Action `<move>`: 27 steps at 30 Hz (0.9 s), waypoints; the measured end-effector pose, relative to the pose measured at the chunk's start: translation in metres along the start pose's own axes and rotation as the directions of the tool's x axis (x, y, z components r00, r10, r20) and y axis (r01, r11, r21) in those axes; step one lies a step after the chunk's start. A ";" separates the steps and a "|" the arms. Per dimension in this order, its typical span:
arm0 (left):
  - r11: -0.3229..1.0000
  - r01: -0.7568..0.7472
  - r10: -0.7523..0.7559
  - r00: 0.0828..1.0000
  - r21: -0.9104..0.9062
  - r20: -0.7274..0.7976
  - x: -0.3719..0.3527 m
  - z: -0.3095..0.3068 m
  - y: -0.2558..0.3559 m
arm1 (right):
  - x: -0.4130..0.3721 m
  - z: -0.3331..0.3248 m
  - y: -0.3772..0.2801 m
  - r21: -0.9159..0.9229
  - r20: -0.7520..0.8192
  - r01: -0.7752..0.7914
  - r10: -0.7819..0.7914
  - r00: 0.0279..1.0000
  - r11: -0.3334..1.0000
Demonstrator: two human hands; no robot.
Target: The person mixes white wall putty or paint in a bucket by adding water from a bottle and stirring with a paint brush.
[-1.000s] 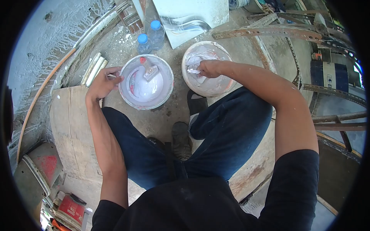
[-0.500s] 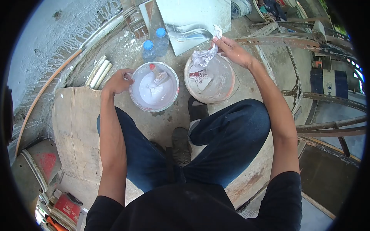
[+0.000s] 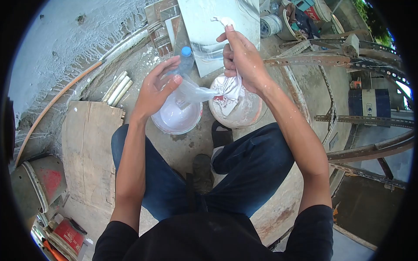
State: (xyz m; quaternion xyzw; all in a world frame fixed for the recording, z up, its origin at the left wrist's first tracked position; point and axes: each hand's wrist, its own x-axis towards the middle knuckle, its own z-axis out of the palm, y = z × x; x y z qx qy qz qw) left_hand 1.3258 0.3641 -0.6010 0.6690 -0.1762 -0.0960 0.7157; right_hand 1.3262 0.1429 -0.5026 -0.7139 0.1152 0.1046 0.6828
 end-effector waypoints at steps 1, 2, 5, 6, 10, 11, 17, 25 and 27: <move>0.995 -0.045 0.048 0.998 -0.090 0.036 -0.005 0.010 0.004 | -0.005 0.011 -0.003 -0.014 0.010 -0.024 0.025 1.000 1.000; 0.980 -0.084 0.098 0.993 -0.181 0.069 -0.010 0.019 0.007 | -0.011 0.024 -0.005 0.014 0.037 -0.035 0.035 0.999 0.999; 0.970 -0.048 0.101 0.971 -0.237 0.217 -0.022 0.030 0.021 | -0.023 0.054 -0.002 0.088 0.146 -0.039 0.026 0.989 0.995; 0.976 -0.014 0.075 0.959 -0.218 0.273 -0.023 0.031 0.024 | -0.023 0.061 0.001 0.142 0.166 -0.038 0.014 0.986 0.989; 0.984 0.165 -0.136 0.944 -0.071 0.301 -0.028 0.037 0.018 | -0.022 0.066 0.017 0.242 0.185 0.006 -0.052 0.981 0.970; 0.972 0.208 -0.167 0.939 -0.110 0.301 -0.028 0.038 0.013 | -0.021 0.064 0.019 0.239 0.177 0.033 -0.077 0.981 0.970; 0.956 0.255 -0.216 0.945 -0.142 0.246 -0.026 0.036 0.018 | -0.013 0.059 0.022 0.000 0.096 0.093 -0.093 0.991 0.996; 0.913 0.379 -0.300 0.874 -0.152 0.382 -0.024 0.034 0.002 | -0.012 0.058 0.053 -0.014 0.194 0.066 -0.062 0.979 0.998; 0.914 0.401 -0.307 0.786 -0.064 0.537 -0.022 0.033 -0.001 | -0.012 0.062 0.058 0.030 0.194 0.064 -0.069 0.979 0.998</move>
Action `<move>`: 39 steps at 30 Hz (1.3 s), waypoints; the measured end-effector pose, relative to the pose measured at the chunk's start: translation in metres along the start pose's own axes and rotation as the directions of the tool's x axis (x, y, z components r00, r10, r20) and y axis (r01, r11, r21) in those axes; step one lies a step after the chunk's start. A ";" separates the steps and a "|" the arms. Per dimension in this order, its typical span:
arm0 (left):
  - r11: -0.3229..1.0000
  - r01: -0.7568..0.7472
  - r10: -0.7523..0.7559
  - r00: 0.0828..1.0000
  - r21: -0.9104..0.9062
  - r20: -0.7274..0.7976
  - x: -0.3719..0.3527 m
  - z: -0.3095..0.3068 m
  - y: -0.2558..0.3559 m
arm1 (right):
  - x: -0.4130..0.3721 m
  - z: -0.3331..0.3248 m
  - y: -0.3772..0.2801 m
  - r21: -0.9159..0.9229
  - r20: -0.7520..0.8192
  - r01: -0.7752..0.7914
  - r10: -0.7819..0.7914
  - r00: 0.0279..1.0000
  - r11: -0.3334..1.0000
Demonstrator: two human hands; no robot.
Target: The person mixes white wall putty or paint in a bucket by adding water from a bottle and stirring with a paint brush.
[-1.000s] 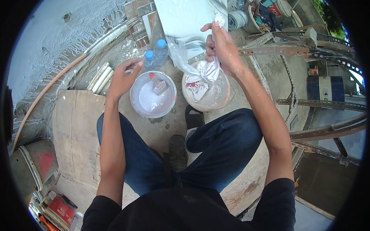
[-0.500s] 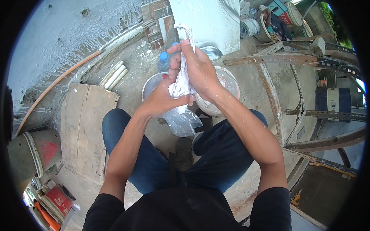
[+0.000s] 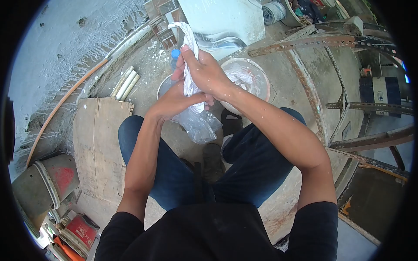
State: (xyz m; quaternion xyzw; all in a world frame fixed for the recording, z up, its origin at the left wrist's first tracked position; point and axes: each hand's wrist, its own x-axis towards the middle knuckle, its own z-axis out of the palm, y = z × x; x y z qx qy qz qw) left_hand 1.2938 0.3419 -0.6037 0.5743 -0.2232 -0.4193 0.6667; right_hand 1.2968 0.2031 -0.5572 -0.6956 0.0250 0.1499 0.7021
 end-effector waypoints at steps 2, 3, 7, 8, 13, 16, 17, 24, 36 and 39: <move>0.905 -0.041 0.078 0.994 0.423 -0.072 -0.014 -0.009 0.009 | -0.007 0.004 -0.008 0.051 -0.045 0.002 0.000 0.999 0.999; 0.927 -0.047 0.053 0.999 0.373 -0.007 -0.018 -0.028 0.002 | -0.010 0.002 -0.010 0.049 -0.072 -0.001 0.005 0.997 0.999; 0.992 -0.054 0.019 0.958 -0.115 -0.286 -0.026 -0.060 0.003 | -0.016 0.011 -0.011 0.184 -0.167 -0.169 0.201 0.965 0.968; 0.963 -0.039 -0.076 0.908 -0.266 -0.411 -0.027 -0.065 0.000 | -0.017 0.012 -0.007 0.223 -0.167 -0.235 0.275 0.947 0.946; 0.838 -0.411 -0.176 0.417 -0.359 -0.891 -0.026 -0.018 -0.023 | -0.030 0.032 0.061 0.233 -0.073 -0.509 0.536 0.841 0.829; 0.790 -0.320 -0.410 0.357 -0.522 -0.839 -0.039 0.035 -0.066 | -0.029 0.039 0.084 0.166 -0.051 -0.609 0.624 0.780 0.775; 0.720 -0.320 -0.459 0.447 -0.617 -0.768 -0.037 0.036 -0.074 | -0.029 0.040 0.086 0.144 -0.035 -0.627 0.637 0.770 0.766; 0.428 -0.275 -0.573 0.654 -0.861 -0.494 -0.027 0.057 -0.086 | -0.020 0.038 0.097 0.032 0.011 -0.741 0.741 0.672 0.671; 0.291 -0.427 -0.675 0.543 -0.856 -0.500 -0.007 0.075 -0.088 | -0.020 0.026 0.106 -0.158 -0.106 -0.763 0.758 0.644 0.626; 0.288 -0.418 -0.661 0.565 -0.862 -0.495 -0.010 0.073 -0.089 | -0.020 0.025 0.108 -0.135 -0.062 -0.771 0.771 0.634 0.623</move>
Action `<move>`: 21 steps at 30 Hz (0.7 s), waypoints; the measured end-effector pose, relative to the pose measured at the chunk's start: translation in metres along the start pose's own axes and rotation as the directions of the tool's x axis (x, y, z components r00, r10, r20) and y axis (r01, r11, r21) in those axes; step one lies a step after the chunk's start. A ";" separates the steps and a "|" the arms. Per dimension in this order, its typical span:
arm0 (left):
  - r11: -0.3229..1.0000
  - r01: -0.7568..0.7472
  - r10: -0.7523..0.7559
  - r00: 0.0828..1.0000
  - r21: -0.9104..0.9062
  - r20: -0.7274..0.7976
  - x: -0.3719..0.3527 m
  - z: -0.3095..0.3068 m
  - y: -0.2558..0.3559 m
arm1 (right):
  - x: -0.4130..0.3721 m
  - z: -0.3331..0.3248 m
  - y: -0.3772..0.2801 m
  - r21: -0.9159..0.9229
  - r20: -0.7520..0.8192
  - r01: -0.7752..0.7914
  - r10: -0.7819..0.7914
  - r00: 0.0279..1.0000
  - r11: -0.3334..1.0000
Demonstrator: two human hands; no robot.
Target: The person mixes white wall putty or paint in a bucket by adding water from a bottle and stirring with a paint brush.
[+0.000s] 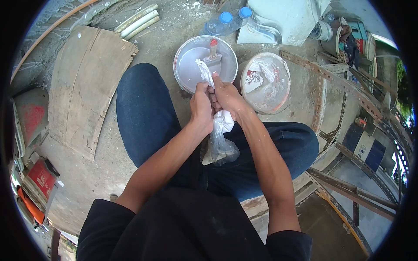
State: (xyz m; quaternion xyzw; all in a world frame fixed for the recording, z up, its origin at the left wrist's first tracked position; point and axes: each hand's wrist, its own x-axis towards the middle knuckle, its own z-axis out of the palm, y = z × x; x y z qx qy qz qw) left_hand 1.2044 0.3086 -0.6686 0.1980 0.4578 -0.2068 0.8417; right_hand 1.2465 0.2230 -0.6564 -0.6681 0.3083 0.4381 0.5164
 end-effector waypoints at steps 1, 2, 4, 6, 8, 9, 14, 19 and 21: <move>1.000 0.000 0.000 1.000 0.003 0.015 0.000 -0.001 0.001 | 0.001 0.000 0.001 0.013 0.021 -0.005 0.005 1.000 1.000; 0.999 -0.028 0.027 0.999 0.036 0.030 0.000 0.000 0.001 | 0.000 0.002 0.001 0.049 -0.009 0.000 0.000 1.000 0.999; 0.992 -0.084 0.078 0.995 0.098 0.062 0.000 0.001 0.001 | -0.001 0.008 0.003 0.117 -0.069 0.014 -0.006 0.998 0.993; 0.991 -0.075 0.068 0.996 0.112 0.062 0.002 0.002 -0.001 | -0.006 0.010 -0.005 0.183 -0.098 -0.047 0.066 0.993 0.982; 0.991 -0.052 0.045 0.997 0.127 0.058 0.003 0.002 0.000 | -0.004 0.002 -0.005 0.263 -0.043 -0.099 0.115 0.992 0.960; 0.990 -0.033 0.026 0.998 0.135 0.052 0.000 0.002 0.004 | 0.000 -0.005 -0.004 0.307 0.026 -0.126 0.124 0.992 0.943; 0.997 -0.028 0.022 0.997 0.077 0.073 0.004 -0.001 0.004 | -0.007 0.001 -0.008 0.180 -0.053 -0.096 0.107 0.993 0.979; 0.998 0.002 -0.004 0.999 0.057 0.033 0.008 -0.005 0.006 | -0.018 0.012 -0.012 0.012 -0.072 -0.071 0.072 0.995 0.997; 0.999 0.008 -0.009 1.000 0.035 0.027 0.013 -0.006 0.007 | -0.022 0.014 -0.011 -0.015 -0.028 -0.031 0.030 0.999 0.999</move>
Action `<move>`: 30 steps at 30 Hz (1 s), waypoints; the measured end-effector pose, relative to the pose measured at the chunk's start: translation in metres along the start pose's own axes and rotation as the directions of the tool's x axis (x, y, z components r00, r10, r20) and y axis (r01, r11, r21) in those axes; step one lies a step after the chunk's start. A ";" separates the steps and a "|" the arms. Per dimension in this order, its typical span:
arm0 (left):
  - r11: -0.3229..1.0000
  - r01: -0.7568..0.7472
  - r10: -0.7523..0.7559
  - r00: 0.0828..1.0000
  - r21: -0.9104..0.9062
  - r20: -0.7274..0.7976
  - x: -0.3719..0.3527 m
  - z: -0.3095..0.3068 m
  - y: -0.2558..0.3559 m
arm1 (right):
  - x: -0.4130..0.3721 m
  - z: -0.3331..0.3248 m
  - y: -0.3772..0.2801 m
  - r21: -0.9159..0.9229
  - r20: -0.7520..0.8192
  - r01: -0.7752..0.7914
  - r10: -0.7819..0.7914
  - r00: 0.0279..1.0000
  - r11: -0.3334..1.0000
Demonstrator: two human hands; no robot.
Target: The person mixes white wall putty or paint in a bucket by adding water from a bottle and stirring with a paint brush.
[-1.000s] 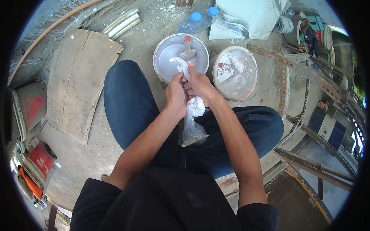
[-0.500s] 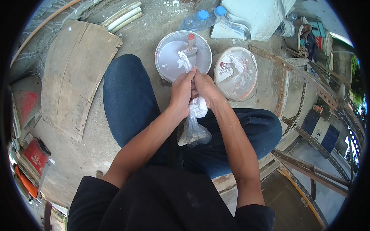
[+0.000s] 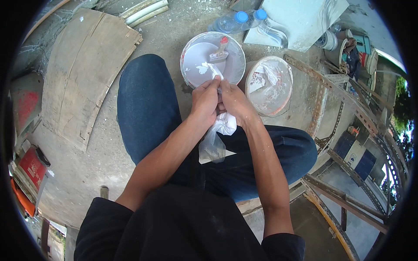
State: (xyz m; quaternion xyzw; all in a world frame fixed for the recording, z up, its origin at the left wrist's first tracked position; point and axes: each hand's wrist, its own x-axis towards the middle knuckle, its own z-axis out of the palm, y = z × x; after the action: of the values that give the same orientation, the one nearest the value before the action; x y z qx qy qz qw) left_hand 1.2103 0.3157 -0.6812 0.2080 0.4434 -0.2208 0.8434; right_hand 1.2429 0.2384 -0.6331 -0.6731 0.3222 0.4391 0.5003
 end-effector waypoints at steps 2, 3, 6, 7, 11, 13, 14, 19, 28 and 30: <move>1.000 -0.008 0.008 1.000 -0.015 0.011 0.002 -0.001 0.000 | 0.002 -0.001 0.002 -0.027 0.034 0.031 -0.030 0.999 0.999; 1.000 -0.017 0.018 1.000 -0.020 0.025 0.002 0.000 0.000 | 0.005 -0.004 0.004 -0.041 0.045 0.040 -0.038 0.998 0.998; 0.999 0.005 -0.008 0.997 0.034 0.074 -0.004 0.000 0.000 | 0.004 -0.007 0.007 -0.064 0.042 0.058 -0.055 0.998 0.996; 0.998 0.018 -0.024 0.996 0.064 0.091 -0.007 0.001 0.002 | 0.003 -0.007 0.006 -0.068 0.036 0.064 -0.061 0.997 0.996; 0.988 0.031 -0.047 0.994 0.152 0.102 -0.009 0.006 0.000 | -0.004 -0.002 0.004 0.006 -0.012 0.053 -0.053 0.999 0.999; 0.992 0.060 -0.077 0.985 0.114 0.154 -0.006 0.001 0.003 | -0.009 -0.005 -0.003 0.133 0.034 -0.079 0.075 0.997 0.988; 0.989 0.048 -0.064 0.992 0.143 0.110 -0.005 0.002 0.002 | -0.005 -0.012 0.001 0.198 0.097 -0.086 0.067 0.993 0.977; 0.986 -0.007 0.008 1.000 0.169 -0.004 -0.012 0.009 0.007 | -0.007 -0.011 0.008 0.146 0.096 0.026 -0.040 0.995 0.989; 0.999 -0.016 0.007 0.988 0.052 0.154 -0.013 0.005 -0.010 | -0.003 -0.023 0.009 0.069 0.068 0.090 -0.095 0.993 0.994; 0.998 -0.026 0.016 0.987 0.059 0.157 -0.013 0.006 -0.012 | -0.014 -0.013 0.001 0.100 0.020 0.075 -0.078 0.997 0.992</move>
State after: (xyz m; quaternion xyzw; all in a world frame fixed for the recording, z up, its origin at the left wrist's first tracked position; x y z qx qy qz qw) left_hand 1.2012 0.3053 -0.6684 0.2203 0.3667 -0.2412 0.8711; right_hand 1.2398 0.2258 -0.6193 -0.6541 0.3116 0.4110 0.5533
